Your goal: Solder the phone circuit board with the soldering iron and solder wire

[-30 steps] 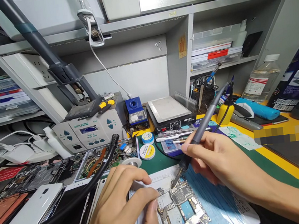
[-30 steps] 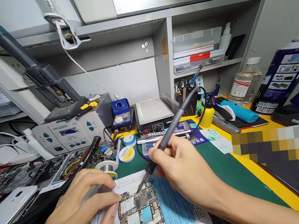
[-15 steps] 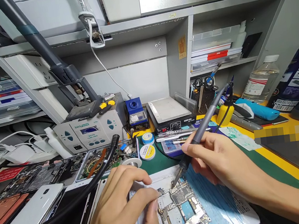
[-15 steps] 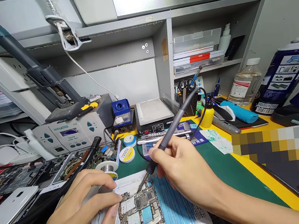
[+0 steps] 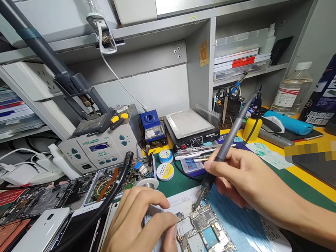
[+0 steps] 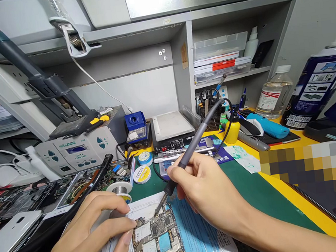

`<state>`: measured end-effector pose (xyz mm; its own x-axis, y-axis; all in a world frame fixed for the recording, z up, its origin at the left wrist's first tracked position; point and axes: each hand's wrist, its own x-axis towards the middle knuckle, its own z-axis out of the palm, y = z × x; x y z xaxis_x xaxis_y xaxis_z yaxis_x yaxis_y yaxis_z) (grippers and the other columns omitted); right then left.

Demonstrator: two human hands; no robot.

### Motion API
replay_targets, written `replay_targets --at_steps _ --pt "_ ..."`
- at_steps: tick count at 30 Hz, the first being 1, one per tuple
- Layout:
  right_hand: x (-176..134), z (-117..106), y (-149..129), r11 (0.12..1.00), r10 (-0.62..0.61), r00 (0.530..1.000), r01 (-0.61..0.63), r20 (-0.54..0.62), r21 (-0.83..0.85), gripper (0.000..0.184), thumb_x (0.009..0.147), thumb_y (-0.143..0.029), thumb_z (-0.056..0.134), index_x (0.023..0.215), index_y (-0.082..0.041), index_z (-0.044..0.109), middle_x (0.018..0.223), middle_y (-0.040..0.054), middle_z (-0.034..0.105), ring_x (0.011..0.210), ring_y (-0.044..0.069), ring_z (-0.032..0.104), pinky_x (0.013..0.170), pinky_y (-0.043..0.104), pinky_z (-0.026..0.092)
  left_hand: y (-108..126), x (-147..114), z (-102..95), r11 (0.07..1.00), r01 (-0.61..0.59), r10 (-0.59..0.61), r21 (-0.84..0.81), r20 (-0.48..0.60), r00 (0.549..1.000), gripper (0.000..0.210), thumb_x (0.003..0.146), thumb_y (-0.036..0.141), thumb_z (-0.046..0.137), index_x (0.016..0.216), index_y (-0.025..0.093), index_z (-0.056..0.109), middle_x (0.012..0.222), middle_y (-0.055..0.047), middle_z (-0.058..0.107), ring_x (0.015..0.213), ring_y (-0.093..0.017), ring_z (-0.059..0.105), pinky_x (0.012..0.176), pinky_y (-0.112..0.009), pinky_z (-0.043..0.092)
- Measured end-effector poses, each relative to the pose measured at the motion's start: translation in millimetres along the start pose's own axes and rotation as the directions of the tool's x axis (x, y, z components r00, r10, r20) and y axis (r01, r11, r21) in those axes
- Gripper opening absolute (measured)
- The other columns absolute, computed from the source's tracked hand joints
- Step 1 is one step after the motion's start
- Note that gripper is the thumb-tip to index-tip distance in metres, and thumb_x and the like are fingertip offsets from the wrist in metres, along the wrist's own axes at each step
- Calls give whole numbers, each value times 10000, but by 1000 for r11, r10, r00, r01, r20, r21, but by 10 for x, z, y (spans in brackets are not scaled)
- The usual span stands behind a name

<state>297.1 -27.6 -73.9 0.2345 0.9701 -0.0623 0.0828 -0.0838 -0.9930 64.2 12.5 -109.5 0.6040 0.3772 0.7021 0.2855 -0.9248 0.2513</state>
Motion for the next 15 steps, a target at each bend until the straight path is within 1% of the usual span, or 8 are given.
replay_targets --at_steps 5,15 --pt "-4 9 -7 1000 -9 1000 9 7 -1 310 881 -375 666 669 -215 507 429 -103 483 335 56 363 353 189 240 13 -2 -17 1000 3 -3 7 29 1000 231 864 -48 570 964 147 642 1043 -71 532 1011 -178 513 865 -359 452" --pt "-3 4 -5 1000 -4 1000 5 16 -13 289 889 -372 663 695 -212 521 444 -96 497 339 59 364 359 195 240 -3 10 4 1000 12 -12 1 2 1000 221 876 -34 558 946 152 655 1032 -69 537 1002 -176 520 864 -348 448"
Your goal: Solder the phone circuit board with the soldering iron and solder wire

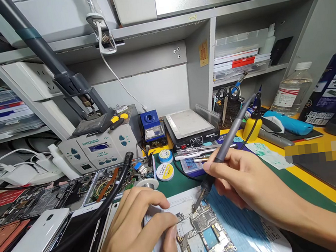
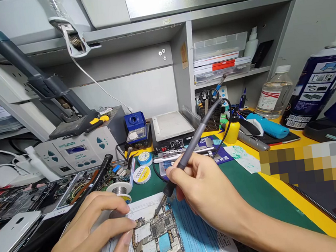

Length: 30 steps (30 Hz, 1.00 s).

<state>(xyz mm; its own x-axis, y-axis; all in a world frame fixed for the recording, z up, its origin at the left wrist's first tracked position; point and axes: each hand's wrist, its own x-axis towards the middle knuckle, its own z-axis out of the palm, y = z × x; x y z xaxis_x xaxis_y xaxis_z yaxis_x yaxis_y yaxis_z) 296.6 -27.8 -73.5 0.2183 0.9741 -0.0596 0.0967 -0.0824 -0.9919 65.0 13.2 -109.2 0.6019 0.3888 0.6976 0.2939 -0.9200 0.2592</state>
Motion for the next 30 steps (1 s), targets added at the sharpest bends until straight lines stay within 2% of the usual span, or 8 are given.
replay_targets --at_steps 6,22,30 --pt "-20 2 -2 1000 0 1000 0 -2 -17 269 881 -336 674 694 -213 524 449 -94 476 352 61 370 372 197 241 7 -10 -12 1000 -2 2 6 14 1000 226 867 -37 557 944 153 651 1028 -71 535 993 -182 514 851 -355 446" --pt "-3 0 7 1000 -19 1000 19 1 -3 298 905 -369 659 689 -214 524 455 -92 486 352 67 373 366 201 250 17 -14 -19 1000 8 -9 26 23 1000 249 868 -45 555 965 169 637 1044 -69 536 990 -180 513 849 -359 461" --pt "-10 1 -14 1000 -20 1000 20 0 -1 284 866 -326 689 666 -211 523 436 -94 490 344 65 377 364 197 261 25 -1 -24 999 3 -4 37 30 1000 242 870 -30 559 964 178 641 1031 -66 541 989 -185 522 835 -353 467"
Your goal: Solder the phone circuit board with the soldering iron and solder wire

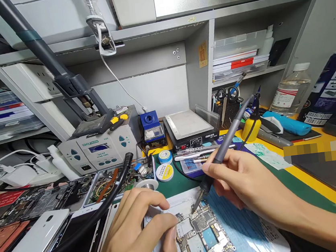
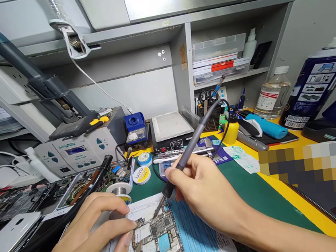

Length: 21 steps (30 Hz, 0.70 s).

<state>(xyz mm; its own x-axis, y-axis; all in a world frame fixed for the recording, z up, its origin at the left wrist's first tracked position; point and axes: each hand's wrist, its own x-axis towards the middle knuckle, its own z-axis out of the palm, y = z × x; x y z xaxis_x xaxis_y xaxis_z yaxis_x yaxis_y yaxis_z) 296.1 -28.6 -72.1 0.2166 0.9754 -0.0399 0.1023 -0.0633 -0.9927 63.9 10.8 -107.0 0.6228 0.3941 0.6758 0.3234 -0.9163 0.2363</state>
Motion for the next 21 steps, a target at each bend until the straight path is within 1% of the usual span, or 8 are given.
replay_targets --at_steps 5,9,15,21 --pt "1 -3 3 1000 19 1000 -19 -4 6 293 861 -348 698 672 -208 523 440 -95 498 342 60 372 357 193 245 -14 -17 -8 1000 -11 11 -2 3 1000 236 867 -29 567 967 172 639 1033 -70 535 990 -188 520 837 -358 461" --pt "-4 -3 11 1000 2 1000 -2 -6 -7 282 885 -343 682 691 -208 528 452 -98 503 352 58 377 368 191 264 -26 -28 -9 1000 -10 10 -9 8 1000 243 858 -38 570 970 166 638 1036 -71 530 988 -186 510 841 -361 456" --pt "0 11 10 1000 6 1000 -6 -6 -4 280 891 -353 675 699 -210 531 455 -101 488 358 65 373 376 202 275 -11 -6 22 1000 -14 14 -10 -30 999 239 873 -34 558 956 171 649 1019 -73 538 977 -189 505 826 -362 443" --pt "-15 1 11 1000 14 1000 -14 -15 3 254 858 -331 697 698 -211 541 456 -94 505 353 71 381 368 204 260 -11 -1 33 999 -27 26 -20 -52 998 248 858 -47 568 962 161 656 1021 -86 540 976 -204 494 832 -389 443"
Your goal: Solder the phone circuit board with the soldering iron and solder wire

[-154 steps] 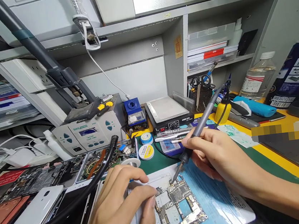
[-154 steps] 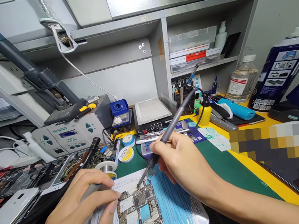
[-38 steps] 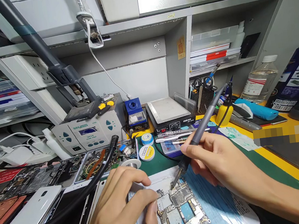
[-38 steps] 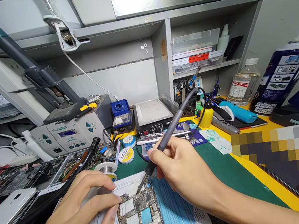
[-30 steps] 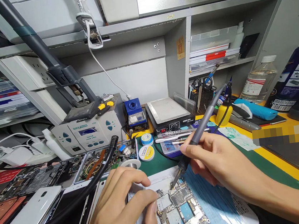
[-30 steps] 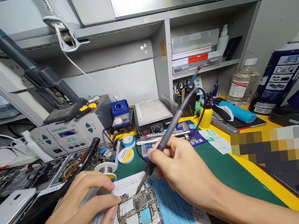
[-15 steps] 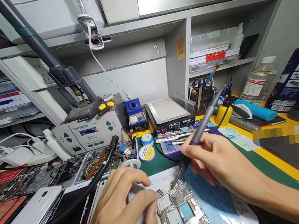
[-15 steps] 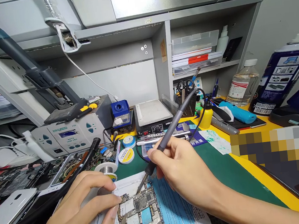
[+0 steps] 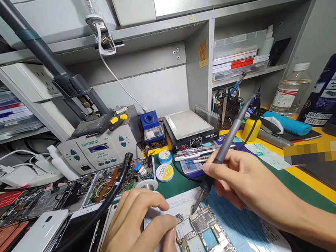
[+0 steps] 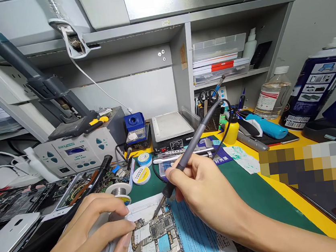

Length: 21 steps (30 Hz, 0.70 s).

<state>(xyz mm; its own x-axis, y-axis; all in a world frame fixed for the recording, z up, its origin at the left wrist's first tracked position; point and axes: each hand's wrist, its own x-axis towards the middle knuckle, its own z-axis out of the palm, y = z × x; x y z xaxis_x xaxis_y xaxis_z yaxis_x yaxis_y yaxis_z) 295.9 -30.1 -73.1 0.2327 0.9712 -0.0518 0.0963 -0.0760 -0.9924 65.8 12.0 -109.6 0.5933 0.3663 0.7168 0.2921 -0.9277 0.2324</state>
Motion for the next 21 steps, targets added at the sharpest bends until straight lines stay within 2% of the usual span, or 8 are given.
replay_targets --at_steps 21 --pt "14 0 9 1000 -19 1000 19 17 19 256 879 -316 699 701 -205 553 447 -105 490 356 53 373 363 182 261 0 6 5 1000 12 -12 2 13 1000 260 849 -59 570 964 161 646 1028 -79 539 975 -198 493 836 -381 441"
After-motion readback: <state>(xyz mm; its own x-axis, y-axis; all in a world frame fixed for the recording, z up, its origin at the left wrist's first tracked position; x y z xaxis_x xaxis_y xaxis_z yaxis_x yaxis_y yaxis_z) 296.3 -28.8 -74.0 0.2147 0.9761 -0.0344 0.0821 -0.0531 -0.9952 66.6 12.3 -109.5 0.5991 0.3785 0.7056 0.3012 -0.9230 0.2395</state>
